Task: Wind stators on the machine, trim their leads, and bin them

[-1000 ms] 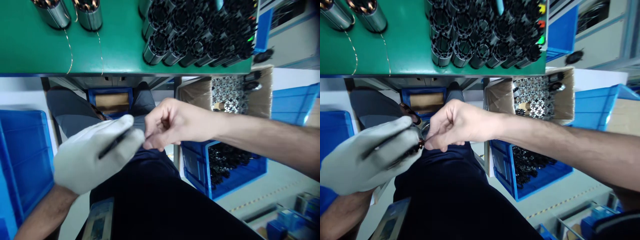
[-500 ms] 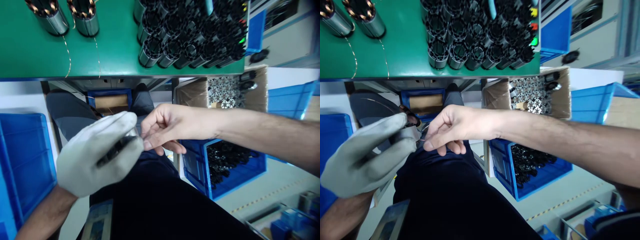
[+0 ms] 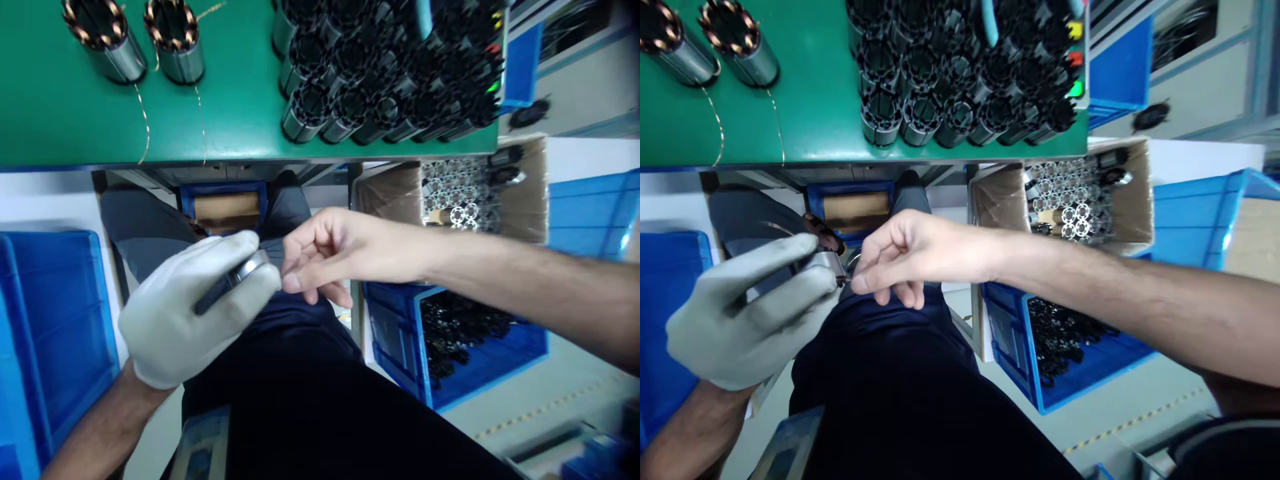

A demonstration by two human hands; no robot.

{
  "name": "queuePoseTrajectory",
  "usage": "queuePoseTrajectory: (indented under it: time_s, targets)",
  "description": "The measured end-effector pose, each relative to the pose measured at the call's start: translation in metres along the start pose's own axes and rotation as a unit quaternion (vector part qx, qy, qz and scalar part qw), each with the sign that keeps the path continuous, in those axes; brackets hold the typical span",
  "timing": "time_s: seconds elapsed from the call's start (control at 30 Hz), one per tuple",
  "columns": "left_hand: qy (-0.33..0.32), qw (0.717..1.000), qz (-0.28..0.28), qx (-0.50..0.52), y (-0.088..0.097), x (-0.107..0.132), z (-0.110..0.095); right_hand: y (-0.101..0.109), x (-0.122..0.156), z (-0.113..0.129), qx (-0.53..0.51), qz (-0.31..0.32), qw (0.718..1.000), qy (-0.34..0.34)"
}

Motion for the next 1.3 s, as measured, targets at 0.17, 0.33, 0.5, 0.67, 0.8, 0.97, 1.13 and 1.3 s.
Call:
queuePoseTrajectory:
  time_s: [0.17, 0.33, 0.5, 0.67, 0.8, 0.97, 1.13, 1.3]
  targets:
    - [-0.009, 0.995, -0.064, -0.081, 0.013, -0.001, 0.0, 0.018, 0.014, 0.038, 0.148, -0.158, 0.963, 0.162]
    - [0.031, 0.981, -0.166, -0.101, 0.051, -0.028, 0.034, 0.032, 0.002, 0.027, 0.135, -0.201, 0.955, 0.169]
    - [0.015, 0.957, -0.196, -0.211, 0.045, -0.08, 0.056, -0.017, -0.044, -0.01, 0.199, -0.076, 0.964, 0.159]
    - [0.05, 0.943, -0.274, -0.184, 0.066, -0.076, 0.08, -0.038, -0.046, -0.039, 0.251, -0.009, 0.959, 0.129]
    - [0.123, 0.912, -0.326, -0.216, 0.126, -0.061, 0.131, -0.017, -0.036, -0.059, 0.217, -0.067, 0.971, 0.079]
    - [0.202, 0.91, -0.256, -0.256, 0.154, -0.086, 0.198, -0.018, -0.041, -0.073, 0.211, -0.087, 0.972, 0.05]
    - [0.152, 0.904, -0.305, -0.257, 0.146, -0.071, 0.156, -0.028, -0.048, -0.065, 0.245, -0.082, 0.961, 0.101]
    - [0.075, 0.97, -0.227, -0.03, 0.086, -0.023, 0.061, -0.007, -0.031, -0.016, 0.074, -0.221, 0.932, 0.277]
Point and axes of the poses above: each hand's wrist, its own x-axis away from the middle knuckle, its own y-axis out of the back of the hand, z = x × y, the point moved 9 cm from there along -x, towards the middle knuckle, and after that the axes turned 5 degrees about -x, right-handed, at the moved point
